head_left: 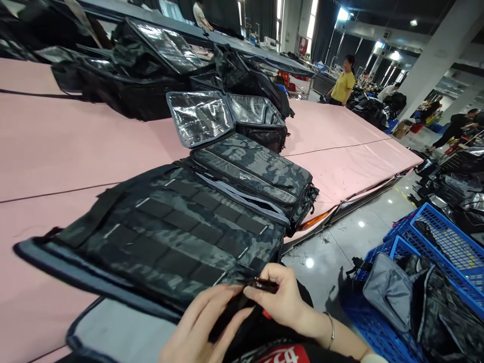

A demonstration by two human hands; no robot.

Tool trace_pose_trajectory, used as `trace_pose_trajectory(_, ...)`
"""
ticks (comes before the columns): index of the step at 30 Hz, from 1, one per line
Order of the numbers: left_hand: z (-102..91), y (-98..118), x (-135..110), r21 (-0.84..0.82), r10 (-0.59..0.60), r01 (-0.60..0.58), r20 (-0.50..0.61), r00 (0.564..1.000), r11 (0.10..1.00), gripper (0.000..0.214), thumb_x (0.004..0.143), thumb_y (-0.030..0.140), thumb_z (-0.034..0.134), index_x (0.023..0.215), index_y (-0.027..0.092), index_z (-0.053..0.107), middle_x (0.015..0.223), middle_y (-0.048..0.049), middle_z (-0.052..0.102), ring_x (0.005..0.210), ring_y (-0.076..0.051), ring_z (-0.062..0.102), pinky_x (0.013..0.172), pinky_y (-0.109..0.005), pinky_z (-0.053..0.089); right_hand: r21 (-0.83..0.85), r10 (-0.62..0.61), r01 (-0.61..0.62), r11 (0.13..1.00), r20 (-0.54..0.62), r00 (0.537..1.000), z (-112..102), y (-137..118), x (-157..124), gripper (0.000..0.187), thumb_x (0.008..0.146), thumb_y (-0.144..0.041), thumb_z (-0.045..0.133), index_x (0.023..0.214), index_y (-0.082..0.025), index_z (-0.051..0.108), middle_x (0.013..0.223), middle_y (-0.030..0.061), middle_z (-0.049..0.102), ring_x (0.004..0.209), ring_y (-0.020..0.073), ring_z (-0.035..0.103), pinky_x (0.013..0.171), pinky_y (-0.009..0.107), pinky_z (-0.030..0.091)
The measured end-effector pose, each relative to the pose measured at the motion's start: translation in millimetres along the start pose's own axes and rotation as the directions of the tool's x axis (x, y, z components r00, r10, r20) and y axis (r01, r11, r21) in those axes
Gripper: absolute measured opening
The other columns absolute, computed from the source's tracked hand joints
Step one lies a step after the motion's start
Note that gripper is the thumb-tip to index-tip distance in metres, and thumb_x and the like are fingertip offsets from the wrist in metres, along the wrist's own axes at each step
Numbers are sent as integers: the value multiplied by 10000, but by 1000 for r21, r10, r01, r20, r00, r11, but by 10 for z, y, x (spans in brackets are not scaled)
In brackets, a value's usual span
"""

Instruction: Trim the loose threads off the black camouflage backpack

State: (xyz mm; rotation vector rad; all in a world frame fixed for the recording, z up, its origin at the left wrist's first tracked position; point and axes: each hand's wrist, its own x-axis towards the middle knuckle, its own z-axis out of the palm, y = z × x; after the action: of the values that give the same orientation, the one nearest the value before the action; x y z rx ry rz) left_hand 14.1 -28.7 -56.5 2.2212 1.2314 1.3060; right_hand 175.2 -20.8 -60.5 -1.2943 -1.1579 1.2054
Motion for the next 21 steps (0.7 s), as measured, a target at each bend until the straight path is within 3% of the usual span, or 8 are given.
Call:
trace_pose_trajectory(4,-11,64,81,-36,41,-40,19,999,999,166,875,351,577,951,240,673,910,-18,697,771,-132,679,817,-184,538,-14,-54,54,998,-2,999,-15,-29,-8,409,710,-420,701,533,-186,416,507,-75,359,493,66,308,459,205,232)
trace_pose_trajectory(7,0,72,84,-173,-229,239,77,970,955,227,815,454,626,834,247,717,819,-10,720,692,-148,683,714,-182,559,14,-78,78,997,-19,997,-45,-29,22,389,733,-419,669,547,-187,418,524,-73,347,507,72,305,473,203,265)
trace_pose_trajectory(9,0,50,75,-288,-513,527,128,849,799,349,729,566,670,789,227,726,743,-24,719,643,-174,680,655,-209,570,19,-75,76,997,-53,996,-75,-11,43,390,750,-432,649,559,-190,410,533,-72,338,518,75,298,484,204,282)
trace_pose_trajectory(11,-15,35,80,-404,-716,722,199,669,562,459,626,629,723,798,203,726,705,-36,715,629,-195,677,635,-238,577,7,-69,69,998,-79,994,-107,14,50,398,768,-433,639,568,-192,394,539,-71,336,525,77,295,494,204,291)
trace_pose_trajectory(12,-28,36,91,-450,-772,766,224,595,460,498,577,637,753,803,195,727,705,-41,716,633,-202,676,636,-249,579,1,-67,67,998,-80,995,-121,26,45,395,774,-426,640,573,-192,393,542,-70,344,527,77,300,498,205,295)
trace_pose_trajectory(14,-54,57,126,-515,-825,789,244,510,336,535,484,626,809,782,188,729,716,-49,720,637,-202,671,638,-255,579,1,-73,73,997,-50,996,-143,38,16,311,770,-401,663,652,-194,463,565,-67,404,532,82,347,506,205,319)
trace_pose_trajectory(18,-84,105,181,-564,-842,777,246,481,279,545,417,610,842,737,184,733,690,-58,714,610,-188,651,596,-240,566,-17,-184,185,983,42,982,-158,4,-81,270,814,-385,637,1014,-216,569,649,-42,548,545,106,470,511,213,391)
trace_pose_trajectory(21,-89,96,165,-564,-830,773,254,497,290,518,461,590,839,765,184,737,687,-52,708,635,-201,658,608,-261,573,-130,-315,320,939,55,947,-152,-34,-125,193,822,-353,645,951,-209,634,678,-17,621,520,98,517,483,197,420)
